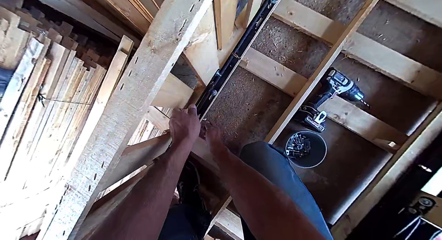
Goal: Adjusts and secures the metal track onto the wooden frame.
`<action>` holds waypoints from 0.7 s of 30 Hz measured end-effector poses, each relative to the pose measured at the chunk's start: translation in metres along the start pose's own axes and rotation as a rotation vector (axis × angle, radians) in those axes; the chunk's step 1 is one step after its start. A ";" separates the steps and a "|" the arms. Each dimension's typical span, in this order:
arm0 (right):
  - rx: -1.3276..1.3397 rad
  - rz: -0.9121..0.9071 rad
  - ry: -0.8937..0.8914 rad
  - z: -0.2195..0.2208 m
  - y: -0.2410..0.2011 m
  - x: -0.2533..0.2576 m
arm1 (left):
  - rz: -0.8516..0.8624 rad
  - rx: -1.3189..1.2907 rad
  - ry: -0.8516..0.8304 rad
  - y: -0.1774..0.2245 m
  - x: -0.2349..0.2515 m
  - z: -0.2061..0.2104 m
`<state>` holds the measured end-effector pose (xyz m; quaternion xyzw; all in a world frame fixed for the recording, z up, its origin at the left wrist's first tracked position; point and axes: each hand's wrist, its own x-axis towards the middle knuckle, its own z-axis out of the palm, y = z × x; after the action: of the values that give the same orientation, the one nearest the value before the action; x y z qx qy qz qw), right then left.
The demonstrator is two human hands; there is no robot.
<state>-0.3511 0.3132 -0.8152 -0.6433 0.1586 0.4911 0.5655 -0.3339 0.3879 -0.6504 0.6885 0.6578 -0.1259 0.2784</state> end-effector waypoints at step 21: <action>0.043 0.086 -0.068 0.003 0.002 0.007 | 0.114 -0.118 0.237 -0.007 0.011 0.021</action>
<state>-0.3510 0.3177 -0.8219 -0.6066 0.1772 0.5332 0.5624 -0.3354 0.3850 -0.6746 0.7170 0.6523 0.0113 0.2455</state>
